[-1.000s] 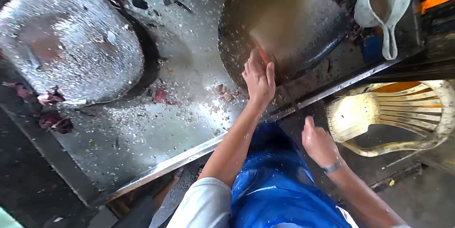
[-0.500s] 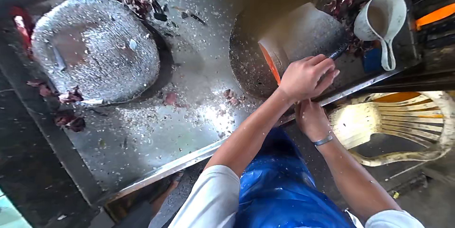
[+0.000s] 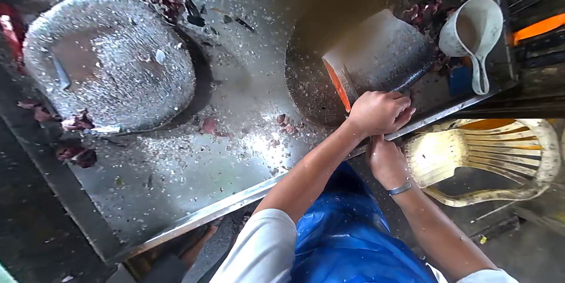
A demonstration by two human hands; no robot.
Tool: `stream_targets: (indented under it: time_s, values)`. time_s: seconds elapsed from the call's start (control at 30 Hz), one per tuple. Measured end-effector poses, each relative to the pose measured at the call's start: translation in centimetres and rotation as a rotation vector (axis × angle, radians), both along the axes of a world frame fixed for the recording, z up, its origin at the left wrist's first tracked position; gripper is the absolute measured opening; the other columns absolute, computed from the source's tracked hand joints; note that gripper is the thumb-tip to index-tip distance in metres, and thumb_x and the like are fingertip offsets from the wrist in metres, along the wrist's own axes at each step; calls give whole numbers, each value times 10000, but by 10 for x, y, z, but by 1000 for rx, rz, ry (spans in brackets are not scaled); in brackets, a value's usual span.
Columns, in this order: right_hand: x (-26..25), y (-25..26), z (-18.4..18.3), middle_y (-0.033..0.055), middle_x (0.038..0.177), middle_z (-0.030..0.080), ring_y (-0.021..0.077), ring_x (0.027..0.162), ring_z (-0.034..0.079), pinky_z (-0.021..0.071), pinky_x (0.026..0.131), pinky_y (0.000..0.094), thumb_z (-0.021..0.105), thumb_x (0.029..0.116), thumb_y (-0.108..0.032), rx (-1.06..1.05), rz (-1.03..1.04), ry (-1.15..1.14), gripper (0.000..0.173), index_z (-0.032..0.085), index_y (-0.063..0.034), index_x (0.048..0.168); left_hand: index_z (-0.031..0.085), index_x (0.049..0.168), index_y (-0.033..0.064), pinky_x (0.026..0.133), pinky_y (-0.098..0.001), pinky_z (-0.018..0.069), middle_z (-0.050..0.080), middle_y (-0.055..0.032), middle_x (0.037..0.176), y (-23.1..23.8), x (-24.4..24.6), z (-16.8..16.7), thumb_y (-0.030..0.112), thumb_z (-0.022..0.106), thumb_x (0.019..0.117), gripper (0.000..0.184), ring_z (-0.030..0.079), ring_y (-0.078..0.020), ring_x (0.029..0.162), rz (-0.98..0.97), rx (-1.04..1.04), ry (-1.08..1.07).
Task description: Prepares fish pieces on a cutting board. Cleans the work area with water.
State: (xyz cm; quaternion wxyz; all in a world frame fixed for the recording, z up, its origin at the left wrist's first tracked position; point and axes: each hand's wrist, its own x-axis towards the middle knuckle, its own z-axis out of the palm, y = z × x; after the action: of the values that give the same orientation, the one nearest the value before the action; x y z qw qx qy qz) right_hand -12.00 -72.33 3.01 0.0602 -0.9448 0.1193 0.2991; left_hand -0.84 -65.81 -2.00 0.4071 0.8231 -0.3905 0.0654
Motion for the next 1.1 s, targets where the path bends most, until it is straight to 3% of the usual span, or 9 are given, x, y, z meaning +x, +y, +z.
stream_targets:
  time_s: [0.13,0.23,0.4,0.67,0.83,0.97,1.1]
  values:
    - [17,6,-19,215,935,709,427,913,729,586,743,580,444,1087,-248,19,-16,23,299,538,-31,1270,677,766,108,547,-416,537,677,-45,748,5,16,-14,286,614,977,284,682,-214,660,-40,45,-20]
    - [11,0,-36,220,985,714,417,938,728,590,771,577,470,1079,-242,50,-15,-17,291,590,-22,1228,649,733,123,517,-409,519,647,-36,709,2,13,-21,332,615,966,315,665,-211,632,-54,86,-42]
    - [-5,-8,-47,239,1041,707,422,973,722,593,796,578,453,1084,-232,38,-10,26,315,615,1,1222,649,744,128,549,-435,535,665,-32,734,-3,-4,-29,357,607,965,322,678,-213,669,-109,154,96]
    - [1,-3,2,223,1074,707,410,1014,717,582,810,584,445,1060,-144,-41,-27,202,251,608,-6,1192,605,704,117,536,-426,498,583,-28,633,-7,-4,-19,378,651,940,355,603,-193,601,-160,56,369]
    - [-37,-15,27,248,1083,702,432,1009,717,581,810,599,380,1071,-159,-65,-1,236,356,527,-12,1361,676,722,115,526,-364,535,629,8,665,-18,-51,-6,269,715,900,239,610,-122,586,-65,-165,288]
    - [-48,-18,40,232,1005,727,422,947,731,582,789,591,425,1073,-192,-10,24,19,330,631,4,1240,697,727,102,515,-358,520,634,-14,674,-16,-53,20,228,725,877,198,635,-144,605,-114,-262,93]
    - [-12,-7,28,231,1020,722,419,971,723,577,819,584,479,1067,-204,61,17,-95,300,631,4,1221,701,763,72,566,-393,548,665,-60,709,-1,-13,28,211,693,911,203,676,-203,655,-53,-276,-46]
